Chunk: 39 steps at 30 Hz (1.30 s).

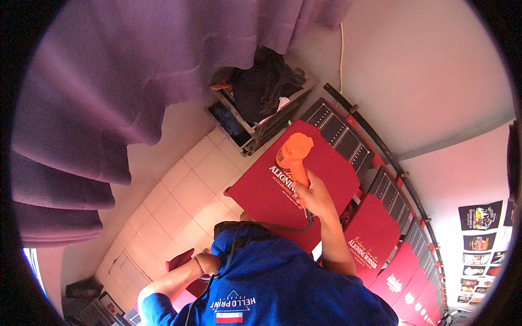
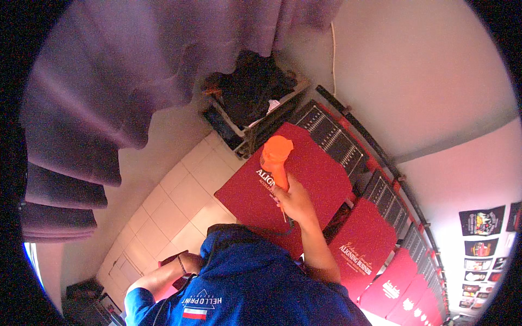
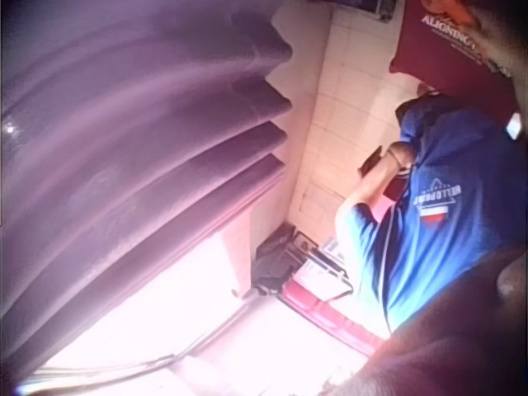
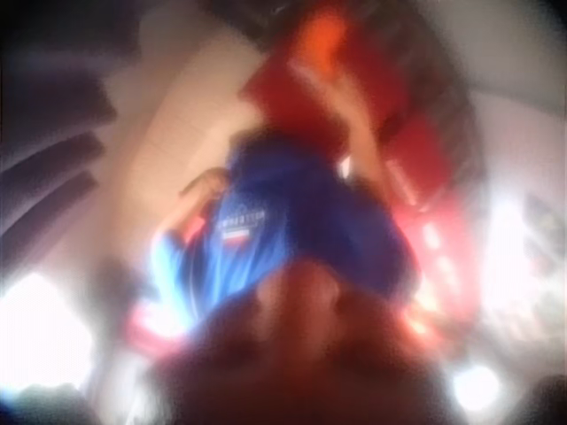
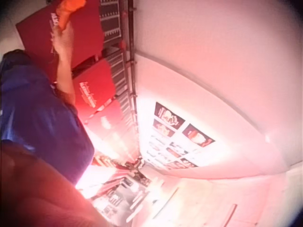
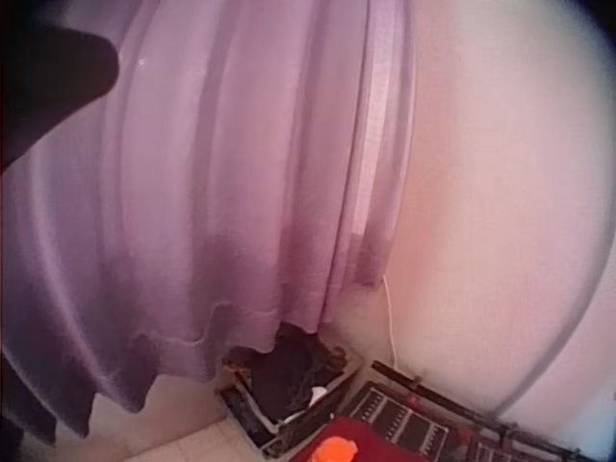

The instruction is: The person uses a heat gun to dry the ink on a series of printed shirts mounted on a screen-printing rack.

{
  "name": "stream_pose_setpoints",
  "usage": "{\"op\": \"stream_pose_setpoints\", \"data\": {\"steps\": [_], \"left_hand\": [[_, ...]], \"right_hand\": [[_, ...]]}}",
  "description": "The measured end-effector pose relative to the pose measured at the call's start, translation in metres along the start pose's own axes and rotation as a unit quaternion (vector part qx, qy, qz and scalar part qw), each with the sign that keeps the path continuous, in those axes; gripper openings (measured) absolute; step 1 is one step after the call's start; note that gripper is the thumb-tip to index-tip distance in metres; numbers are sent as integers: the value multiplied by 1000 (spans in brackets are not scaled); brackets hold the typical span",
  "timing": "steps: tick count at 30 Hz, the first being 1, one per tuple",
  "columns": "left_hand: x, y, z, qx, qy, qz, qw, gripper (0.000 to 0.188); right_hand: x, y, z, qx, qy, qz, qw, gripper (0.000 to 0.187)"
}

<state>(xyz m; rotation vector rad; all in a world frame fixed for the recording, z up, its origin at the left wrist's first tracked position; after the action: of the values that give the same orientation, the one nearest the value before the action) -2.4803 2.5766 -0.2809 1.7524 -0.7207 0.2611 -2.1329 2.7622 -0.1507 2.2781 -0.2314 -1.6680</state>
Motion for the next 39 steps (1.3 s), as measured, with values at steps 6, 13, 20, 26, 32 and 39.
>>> {"op": "stream_pose_setpoints", "data": {"steps": [6,13,20,26,32,39], "left_hand": [[-4,-27,19,-81,-32,11,996,21],[-8,-41,32,-140,-61,23,988,22],[-9,-49,37,-166,-79,26,983,23],[-10,-51,40,-178,-90,31,980,24],[-11,-54,42,-187,-96,37,977,25],[-14,-55,39,-197,-108,40,974,26]], "right_hand": [[-6,-1,5,-32,-13,35,999,25],[-9,-6,5,-33,-10,33,999,24],[-10,-9,5,-30,20,17,999,25],[-9,-10,4,-24,19,19,999,28],[-3,-14,-3,9,60,2,998,29],[-1,-15,-6,48,124,-17,991,28]]}}
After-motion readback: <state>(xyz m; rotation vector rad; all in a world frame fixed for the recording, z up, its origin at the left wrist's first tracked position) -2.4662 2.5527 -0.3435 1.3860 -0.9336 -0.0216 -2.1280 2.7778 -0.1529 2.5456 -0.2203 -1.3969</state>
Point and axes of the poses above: each hand's wrist, its own y-axis away from the middle knuckle, its own z-axis out of the palm, x = y × z, the point moved 3 cm from there along -y, towards the middle knuckle, and after that the axes turned 1 degree about y, right-handed, at the moved point
